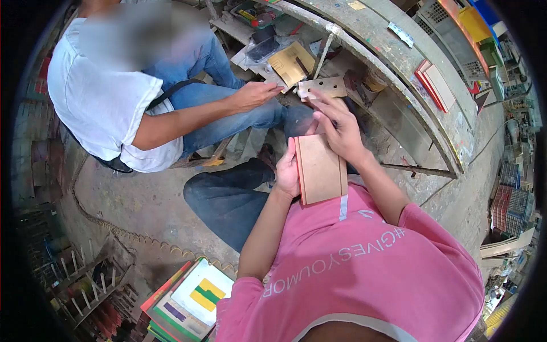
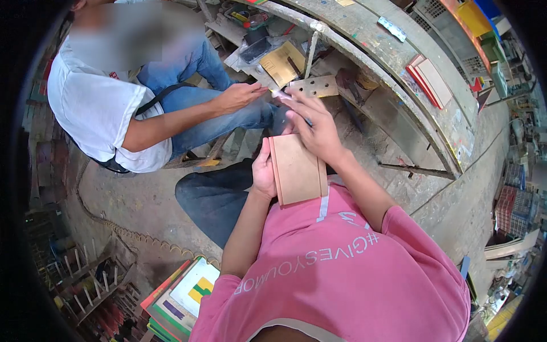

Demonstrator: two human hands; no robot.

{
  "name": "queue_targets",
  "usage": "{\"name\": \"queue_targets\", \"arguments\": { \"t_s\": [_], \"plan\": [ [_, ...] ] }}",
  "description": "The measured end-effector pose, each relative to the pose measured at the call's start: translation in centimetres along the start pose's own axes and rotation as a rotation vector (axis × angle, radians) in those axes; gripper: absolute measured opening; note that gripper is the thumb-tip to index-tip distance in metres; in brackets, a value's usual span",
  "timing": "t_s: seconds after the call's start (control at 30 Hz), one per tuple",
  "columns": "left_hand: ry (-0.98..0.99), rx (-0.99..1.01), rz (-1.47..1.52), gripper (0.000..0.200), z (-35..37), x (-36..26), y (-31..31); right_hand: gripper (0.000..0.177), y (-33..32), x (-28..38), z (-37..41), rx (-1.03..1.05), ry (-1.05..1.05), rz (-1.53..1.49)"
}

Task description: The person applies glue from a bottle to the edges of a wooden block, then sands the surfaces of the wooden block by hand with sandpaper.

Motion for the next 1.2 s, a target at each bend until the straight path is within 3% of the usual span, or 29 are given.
{"name": "queue_targets", "arguments": {
  "t_s": [0.03,0.17,0.27,0.37,0.4,0.47,0.5,0.57,0.63,0.67,0.73,0.87,1.0,1.07,1.13,1.2],
  "plan": [
    [0.005,0.0,0.0,0.073,-0.1,0.0,-0.4,0.037,-0.3,0.7,0.2,-0.04,-0.004,0.145],
    [0.125,-0.063,-0.032,0.069,-0.7,-0.6,-2.0,0.039,1.6,3.9,3.5,0.039,-0.062,0.173],
    [0.153,0.136,-0.105,0.069,-0.7,-1.1,-1.8,0.038,4.4,4.6,5.4,0.165,-0.054,0.088],
    [0.334,-0.169,-0.089,0.073,-0.7,-1.0,-1.6,0.038,6.4,4.0,3.2,0.214,-0.022,0.054],
    [0.26,-0.215,-0.072,0.074,-0.7,-0.5,-3.8,0.039,7.0,3.4,1.6,0.217,-0.001,0.056],
    [0.328,-0.209,-0.097,0.063,0.0,-1.2,-4.6,0.043,7.9,4.3,2.7,0.19,-0.019,0.076],
    [0.327,-0.123,-0.126,0.061,0.5,-1.7,-4.6,0.044,7.6,4.9,3.5,0.279,0.025,0.005],
    [0.353,-0.016,-0.166,0.059,0.0,-1.8,-6.8,0.043,8.3,4.7,4.9,0.254,-0.049,-0.052],
    [0.412,-0.276,0.008,0.052,-1.9,-0.9,-10.8,0.043,8.5,3.8,3.1,0.264,-0.037,-0.028],
    [0.42,-0.267,0.007,0.052,-1.6,-0.8,-10.6,0.043,8.6,3.4,2.4,0.273,0.007,-0.002],
    [0.36,-0.15,-0.07,0.057,0.0,-1.9,-4.2,0.044,8.3,4.1,1.7,0.277,0.026,0.006],
    [0.322,-0.119,-0.004,0.06,0.3,-2.0,-5.1,0.042,8.0,4.1,5.0,0.271,-0.015,-0.079],
    [0.385,-0.235,-0.123,0.059,-0.9,-2.4,-5.0,0.04,8.4,3.4,2.7,0.294,0.111,-0.15],
    [0.402,-0.224,-0.121,0.058,-0.6,-2.1,-6.5,0.039,8.9,3.8,1.9,0.233,0.051,0.063],
    [0.377,-0.149,-0.112,0.057,0.7,-3.2,-5.5,0.04,8.8,4.9,3.4,0.212,0.037,-0.046],
    [0.378,-0.239,0.015,0.056,1.1,-4.3,-4.2,0.04,8.8,5.4,5.4,0.282,-0.008,-0.124]
  ]
}}
Point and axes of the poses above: each hand's wrist, its own z-axis away from the middle knuckle, its own y-axis out of the palm, x = y × z, the point moved 4 cm from there along -z, towards the middle knuckle, and after that the axes turned 2 degrees about -y, right-handed, at the moved point
